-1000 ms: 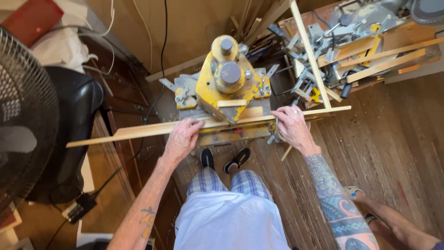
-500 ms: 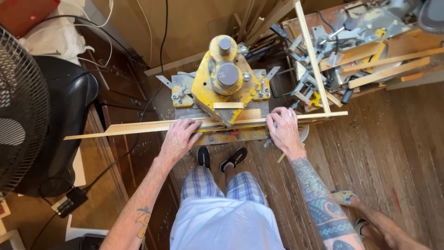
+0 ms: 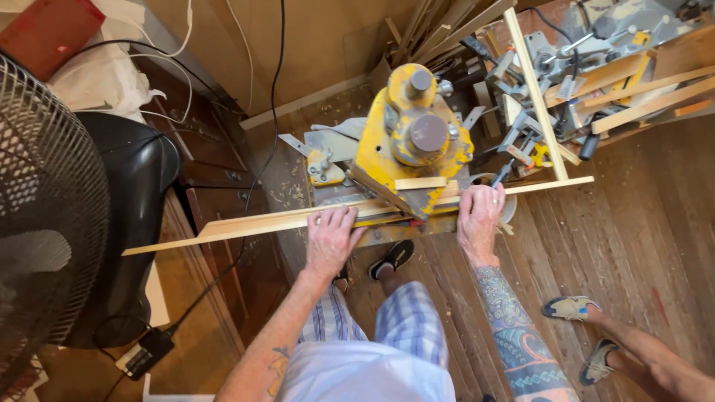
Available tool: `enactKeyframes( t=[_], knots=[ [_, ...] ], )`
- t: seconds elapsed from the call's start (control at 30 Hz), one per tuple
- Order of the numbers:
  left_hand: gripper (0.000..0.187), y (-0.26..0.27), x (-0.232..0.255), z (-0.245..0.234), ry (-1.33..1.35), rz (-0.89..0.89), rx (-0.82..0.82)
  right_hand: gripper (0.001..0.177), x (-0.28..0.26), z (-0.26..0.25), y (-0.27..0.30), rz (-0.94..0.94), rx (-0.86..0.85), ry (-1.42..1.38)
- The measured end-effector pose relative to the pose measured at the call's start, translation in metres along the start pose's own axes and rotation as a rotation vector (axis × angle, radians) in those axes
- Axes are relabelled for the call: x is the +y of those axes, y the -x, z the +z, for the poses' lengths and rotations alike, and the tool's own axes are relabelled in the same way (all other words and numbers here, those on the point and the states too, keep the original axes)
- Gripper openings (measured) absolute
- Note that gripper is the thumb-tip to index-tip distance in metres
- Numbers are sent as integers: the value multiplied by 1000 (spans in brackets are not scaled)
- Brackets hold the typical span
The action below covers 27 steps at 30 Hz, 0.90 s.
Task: Inspecting, marking, and feeding wooden strips into a woodworking machine
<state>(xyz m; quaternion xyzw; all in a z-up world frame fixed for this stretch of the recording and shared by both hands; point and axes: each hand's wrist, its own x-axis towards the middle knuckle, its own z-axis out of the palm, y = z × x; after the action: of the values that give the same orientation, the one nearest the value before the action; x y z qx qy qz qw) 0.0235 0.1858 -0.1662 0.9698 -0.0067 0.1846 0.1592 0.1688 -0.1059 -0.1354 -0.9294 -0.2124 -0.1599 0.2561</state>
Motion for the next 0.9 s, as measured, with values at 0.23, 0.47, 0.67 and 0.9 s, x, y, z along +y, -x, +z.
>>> enactKeyframes(
  t=[0.23,0.47,0.67,0.9],
  knots=[
    [36,-11,-2,-9,11,65,55,27,8,11,0,18,-4,-20],
    [39,-5,-4,-1,154,10,102,30,6,11,3,-6,24,-64],
    [39,-4,0,-6,154,9,108,31,3,9,6,6,30,-102],
    [38,-9,-2,-6,155,-4,108,29,-3,9,-1,1,38,-91]
  ],
)
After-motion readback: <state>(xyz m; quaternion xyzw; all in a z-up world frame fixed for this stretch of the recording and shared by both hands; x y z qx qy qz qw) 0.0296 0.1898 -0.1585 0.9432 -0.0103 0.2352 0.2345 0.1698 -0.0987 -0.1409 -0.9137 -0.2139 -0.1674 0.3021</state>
